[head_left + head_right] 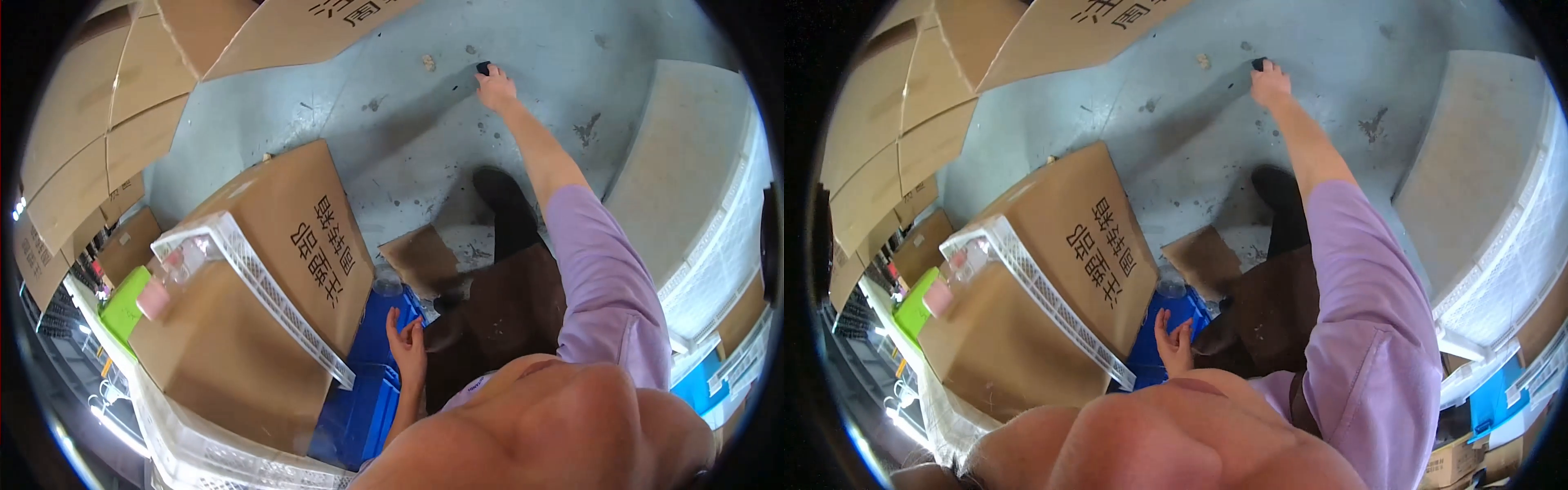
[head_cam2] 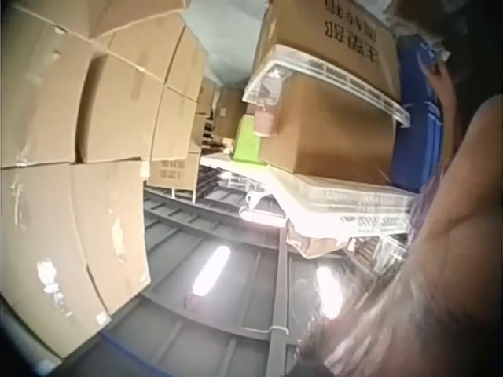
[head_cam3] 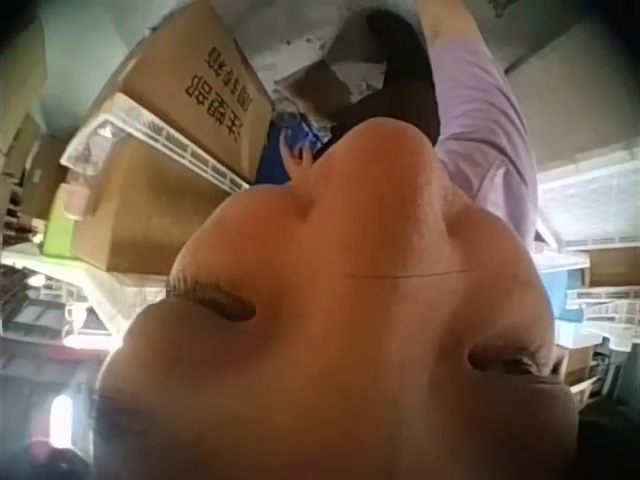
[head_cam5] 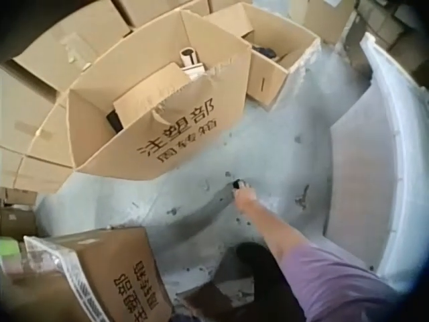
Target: Inspecting and handling small blue fabric or filter components in a factory environment.
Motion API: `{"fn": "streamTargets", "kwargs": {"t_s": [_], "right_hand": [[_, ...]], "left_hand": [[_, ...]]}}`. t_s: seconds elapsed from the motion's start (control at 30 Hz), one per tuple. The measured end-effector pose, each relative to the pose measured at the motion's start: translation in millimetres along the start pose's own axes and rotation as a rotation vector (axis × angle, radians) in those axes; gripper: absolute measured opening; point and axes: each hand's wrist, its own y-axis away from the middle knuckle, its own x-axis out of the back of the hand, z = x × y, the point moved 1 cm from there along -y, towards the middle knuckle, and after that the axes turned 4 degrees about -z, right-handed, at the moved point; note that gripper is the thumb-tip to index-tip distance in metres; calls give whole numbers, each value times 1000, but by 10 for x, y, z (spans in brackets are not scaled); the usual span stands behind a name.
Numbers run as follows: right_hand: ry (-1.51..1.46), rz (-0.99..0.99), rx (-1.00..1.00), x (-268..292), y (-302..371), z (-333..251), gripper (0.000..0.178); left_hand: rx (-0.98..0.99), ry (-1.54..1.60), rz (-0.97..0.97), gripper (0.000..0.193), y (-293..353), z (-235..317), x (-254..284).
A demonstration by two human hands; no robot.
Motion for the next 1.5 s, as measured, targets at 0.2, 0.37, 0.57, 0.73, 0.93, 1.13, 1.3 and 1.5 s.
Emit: {"fn": "streamTargets", "kwargs": {"t_s": [0.2,0.37,0.57,0.73,0.93,1.13,1.3,1.5], "right_hand": [[-365,510,138,613,-140,284,36],[-364,1162,282,2907,-587,973,43],[-819,502,369,3690,-1534,2240,48],[67,671,-111,3160,-1266,1892,36],[-487,884,148,1728,209,984,33],[-953,224,131,436,1674,85,33],[-1112,-359,401,1024,2661,-1087,31],[-744,-516,854,2027,3905,-1710,30]], "left_hand": [[-41,109,-10,60,-417,13,9],[-35,145,-17,60,-580,28,-2],[15,114,-114,59,-745,100,-190],[22,111,-79,60,-639,114,-271],[-9,113,55,71,-464,-173,-145],[-193,-280,214,76,-176,-893,171],[-141,-292,415,77,257,-1718,395],[-375,-283,645,68,1036,-1440,612]]}}
